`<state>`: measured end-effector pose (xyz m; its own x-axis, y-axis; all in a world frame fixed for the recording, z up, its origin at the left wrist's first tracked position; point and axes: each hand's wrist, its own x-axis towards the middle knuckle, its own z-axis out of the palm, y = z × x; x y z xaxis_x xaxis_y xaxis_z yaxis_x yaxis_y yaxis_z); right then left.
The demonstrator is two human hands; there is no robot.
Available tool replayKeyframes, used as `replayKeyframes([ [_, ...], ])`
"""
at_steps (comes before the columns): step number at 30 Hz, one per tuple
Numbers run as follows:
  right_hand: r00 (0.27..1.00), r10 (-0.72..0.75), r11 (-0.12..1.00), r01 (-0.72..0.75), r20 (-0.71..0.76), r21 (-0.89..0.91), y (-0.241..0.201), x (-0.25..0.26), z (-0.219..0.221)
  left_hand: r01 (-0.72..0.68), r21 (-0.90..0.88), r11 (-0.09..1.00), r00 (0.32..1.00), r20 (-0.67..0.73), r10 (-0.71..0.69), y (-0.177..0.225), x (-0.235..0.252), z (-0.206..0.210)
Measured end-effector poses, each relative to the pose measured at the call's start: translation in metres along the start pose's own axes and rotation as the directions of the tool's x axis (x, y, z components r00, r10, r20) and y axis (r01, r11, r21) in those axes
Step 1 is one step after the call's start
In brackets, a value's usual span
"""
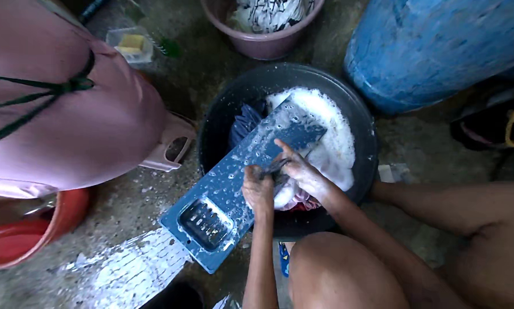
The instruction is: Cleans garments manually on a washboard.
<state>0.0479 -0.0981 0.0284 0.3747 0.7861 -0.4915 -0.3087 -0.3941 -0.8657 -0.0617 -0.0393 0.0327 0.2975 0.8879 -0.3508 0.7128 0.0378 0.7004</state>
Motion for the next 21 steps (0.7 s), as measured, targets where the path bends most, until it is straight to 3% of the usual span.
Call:
replayKeyframes([
  [2, 0.971, -0.062, 0.997, 0.052, 0.229, 0.050, -0.015, -0.018, 0.006, 0.041, 0.213, 0.976, 0.999, -0.034, -0.035, -0.008, 0.013, -0.003],
  [4, 0.900, -0.135, 0.991, 0.130, 0.414, 0.041, -0.027, -0.024, 0.006, -0.031, 0.281, 0.959, 0.999, -0.024, 0.039, -0.012, 0.015, -0.003],
  [7, 0.895, -0.190, 0.972, 0.115, 0.404, 0.203, -0.035, -0.022, -0.009, -0.365, 0.085, 0.927, 0.931, 0.041, 0.363, -0.009, 0.003, -0.013],
  [8, 0.901, -0.200, 0.965, 0.112, 0.385, 0.239, -0.035, -0.020, -0.016, -0.404, -0.036, 0.914, 0.914, 0.032, 0.405, -0.006, -0.001, -0.014],
  [10, 0.916, -0.217, 0.960, 0.136, 0.337, 0.246, -0.028, -0.014, -0.025, -0.278, -0.373, 0.885, 0.950, 0.026, 0.310, 0.005, -0.015, -0.018],
  [11, 0.924, -0.230, 0.954, 0.153, 0.305, 0.257, -0.022, -0.011, -0.026, -0.134, -0.563, 0.815, 0.975, 0.074, 0.211, 0.016, -0.025, -0.022],
  [13, 0.941, -0.228, 0.931, 0.136, 0.249, 0.339, -0.013, -0.010, -0.017, 0.214, -0.823, 0.527, 0.950, 0.301, 0.084, 0.032, -0.043, -0.028],
  [15, 0.943, -0.211, 0.884, 0.071, 0.258, 0.462, -0.005, -0.013, 0.003, 0.463, -0.868, 0.180, 0.859, 0.490, 0.150, 0.029, -0.050, -0.024],
  [16, 0.934, -0.243, 0.879, 0.098, 0.263, 0.466, 0.007, -0.010, 0.011, 0.552, -0.831, 0.063, 0.806, 0.552, 0.215, 0.024, -0.048, -0.020],
  [17, 0.927, -0.277, 0.902, 0.160, 0.254, 0.401, 0.022, -0.007, 0.014, 0.588, -0.809, 0.021, 0.776, 0.571, 0.269, 0.020, -0.045, -0.017],
  [18, 0.932, -0.296, 0.933, 0.235, 0.208, 0.272, 0.035, -0.004, 0.013, 0.578, -0.815, 0.035, 0.776, 0.562, 0.286, 0.016, -0.041, -0.015],
  [19, 0.938, -0.303, 0.953, 0.303, 0.166, 0.030, 0.043, -0.005, 0.008, 0.540, -0.833, 0.116, 0.786, 0.549, 0.283, 0.013, -0.037, -0.016],
  [20, 0.956, -0.254, 0.946, 0.277, 0.145, -0.170, 0.039, -0.014, 0.001, 0.479, -0.840, 0.254, 0.807, 0.536, 0.248, 0.011, -0.034, -0.019],
  [21, 0.988, -0.130, 0.953, 0.149, 0.089, -0.265, 0.019, -0.028, -0.003, 0.408, -0.822, 0.397, 0.833, 0.513, 0.208, 0.010, -0.032, -0.023],
])
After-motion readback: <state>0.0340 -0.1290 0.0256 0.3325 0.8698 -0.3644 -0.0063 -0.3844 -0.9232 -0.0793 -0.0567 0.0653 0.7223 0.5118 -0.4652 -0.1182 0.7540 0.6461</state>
